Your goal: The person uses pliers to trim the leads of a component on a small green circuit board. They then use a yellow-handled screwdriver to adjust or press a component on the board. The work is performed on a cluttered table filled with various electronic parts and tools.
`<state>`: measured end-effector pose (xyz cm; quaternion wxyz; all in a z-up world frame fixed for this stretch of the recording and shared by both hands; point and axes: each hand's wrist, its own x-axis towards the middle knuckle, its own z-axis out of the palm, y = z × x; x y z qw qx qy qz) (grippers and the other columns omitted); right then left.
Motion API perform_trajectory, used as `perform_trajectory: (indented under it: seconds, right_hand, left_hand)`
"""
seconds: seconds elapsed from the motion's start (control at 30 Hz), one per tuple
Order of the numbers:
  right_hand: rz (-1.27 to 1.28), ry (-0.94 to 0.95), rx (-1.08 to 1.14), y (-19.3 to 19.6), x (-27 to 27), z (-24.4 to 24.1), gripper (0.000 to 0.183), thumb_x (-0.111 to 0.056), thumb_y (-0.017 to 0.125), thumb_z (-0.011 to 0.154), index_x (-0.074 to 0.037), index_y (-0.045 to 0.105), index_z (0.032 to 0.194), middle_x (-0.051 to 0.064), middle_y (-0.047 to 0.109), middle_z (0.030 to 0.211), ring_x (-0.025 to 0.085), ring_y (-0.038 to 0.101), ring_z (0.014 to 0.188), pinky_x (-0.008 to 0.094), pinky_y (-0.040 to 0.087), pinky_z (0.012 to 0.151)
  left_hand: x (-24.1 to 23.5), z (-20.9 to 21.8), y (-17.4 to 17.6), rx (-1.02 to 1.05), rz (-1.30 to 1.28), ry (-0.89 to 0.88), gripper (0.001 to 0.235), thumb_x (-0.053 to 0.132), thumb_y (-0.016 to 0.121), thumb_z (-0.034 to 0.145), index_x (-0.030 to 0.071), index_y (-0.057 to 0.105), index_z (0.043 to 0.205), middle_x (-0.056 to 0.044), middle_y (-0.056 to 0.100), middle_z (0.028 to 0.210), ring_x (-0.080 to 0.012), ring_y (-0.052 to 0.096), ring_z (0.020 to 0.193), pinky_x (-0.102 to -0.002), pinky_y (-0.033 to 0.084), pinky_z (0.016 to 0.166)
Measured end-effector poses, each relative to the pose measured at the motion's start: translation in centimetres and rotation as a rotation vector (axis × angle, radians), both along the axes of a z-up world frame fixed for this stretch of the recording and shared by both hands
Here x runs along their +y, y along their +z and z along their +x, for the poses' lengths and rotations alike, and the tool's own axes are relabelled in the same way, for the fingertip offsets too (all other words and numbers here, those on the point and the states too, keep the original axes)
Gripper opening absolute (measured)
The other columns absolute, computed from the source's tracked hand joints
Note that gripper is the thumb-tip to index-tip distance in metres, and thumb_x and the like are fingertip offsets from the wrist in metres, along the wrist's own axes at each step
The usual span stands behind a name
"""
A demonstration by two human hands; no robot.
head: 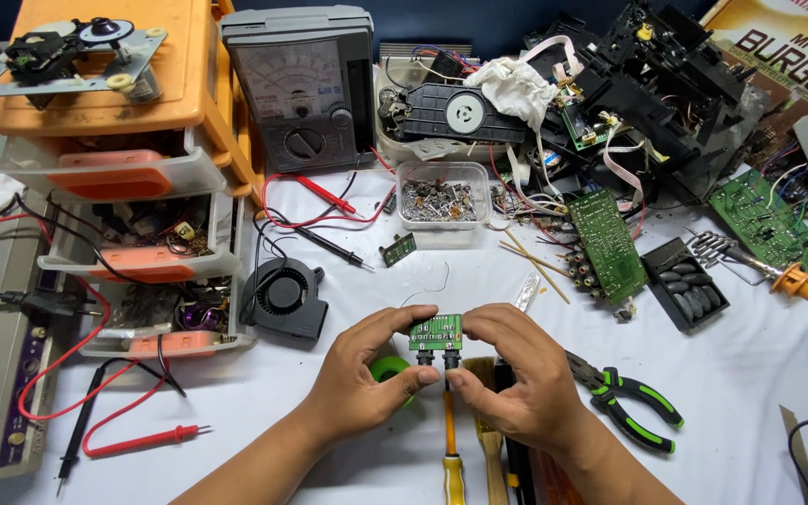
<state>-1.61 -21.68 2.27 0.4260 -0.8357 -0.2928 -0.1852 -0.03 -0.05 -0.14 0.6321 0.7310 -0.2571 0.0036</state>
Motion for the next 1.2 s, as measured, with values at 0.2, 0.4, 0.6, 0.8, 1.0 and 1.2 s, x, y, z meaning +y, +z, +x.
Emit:
perform_trajectory:
  seconds: [0.2, 0.4, 0.6, 0.8, 1.0, 1.2]
  right_hand:
    - [-0.023, 0.004, -0.046, -0.7, -0.4, 0.1, 0.034, -0.021, 0.069, 0.089, 0.008, 0.063, 0.107, 0.019, 0.069, 0.1, 0.033, 0.067, 0.092, 0.042, 0.056, 0.085]
    - [-0.009, 0.036, 0.007, -1.0, -0.7, 0.3, 0.034, -0.018, 0.07, 0.087, 0.007, 0.063, 0.11, 0.018, 0.069, 0.103, 0.031, 0.066, 0.094, 0.039, 0.055, 0.085]
    - [0.004, 0.029, 0.027, -0.5, -0.5, 0.2, 0.034, -0.013, 0.07, 0.083, 0.006, 0.064, 0.11, 0.018, 0.07, 0.105, 0.03, 0.068, 0.097, 0.037, 0.057, 0.086]
    - [-0.003, 0.006, 0.047, -0.8, -0.6, 0.3, 0.034, -0.021, 0.073, 0.087, 0.004, 0.065, 0.109, 0.016, 0.071, 0.105, 0.029, 0.068, 0.097, 0.039, 0.055, 0.088]
    - [-0.022, -0.019, 0.004, -0.2, -0.1, 0.2, 0.036, -0.025, 0.076, 0.088, 0.004, 0.066, 0.107, 0.016, 0.072, 0.103, 0.031, 0.068, 0.095, 0.039, 0.055, 0.087]
    - [0.019, -0.13, -0.104, 1.7, -1.2, 1.0, 0.022, -0.025, 0.069, 0.096, -0.007, 0.079, 0.102, 0.004, 0.076, 0.076, 0.03, 0.074, 0.081, 0.041, 0.05, 0.091]
  left_hand:
    - [0.0, -0.3, 0.5, -0.038, 0.019, 0.013, 0.052, 0.034, 0.077, 0.089, 0.01, 0.064, 0.133, -0.007, 0.072, 0.114, -0.0184, 0.07, 0.103, -0.03, 0.055, 0.093]
    - [-0.1, -0.4, 0.1, -0.071, 0.006, 0.042, 0.054, 0.035, 0.079, 0.087, 0.009, 0.065, 0.132, -0.008, 0.073, 0.115, -0.019, 0.071, 0.105, -0.03, 0.055, 0.094]
    - [-0.1, -0.4, 0.1, -0.062, 0.015, 0.054, 0.056, 0.037, 0.081, 0.084, 0.01, 0.066, 0.13, -0.007, 0.074, 0.113, -0.018, 0.07, 0.103, -0.03, 0.055, 0.093]
    - [-0.1, -0.2, 0.2, -0.029, 0.002, 0.009, 0.059, 0.029, 0.077, 0.089, 0.01, 0.059, 0.141, -0.007, 0.073, 0.12, -0.0182, 0.066, 0.104, -0.031, 0.053, 0.094]
    - [0.1, 0.1, -0.1, 0.023, 0.042, 0.017, 0.053, 0.035, 0.068, 0.093, 0.012, 0.06, 0.14, -0.006, 0.071, 0.129, -0.0173, 0.064, 0.102, -0.033, 0.05, 0.096]
    - [0.0, 0.8, -1.3, 0.128, -0.295, 0.024, 0.05, 0.02, 0.064, 0.095, 0.0, 0.062, 0.141, -0.016, 0.076, 0.109, -0.0195, 0.068, 0.1, -0.042, 0.055, 0.094]
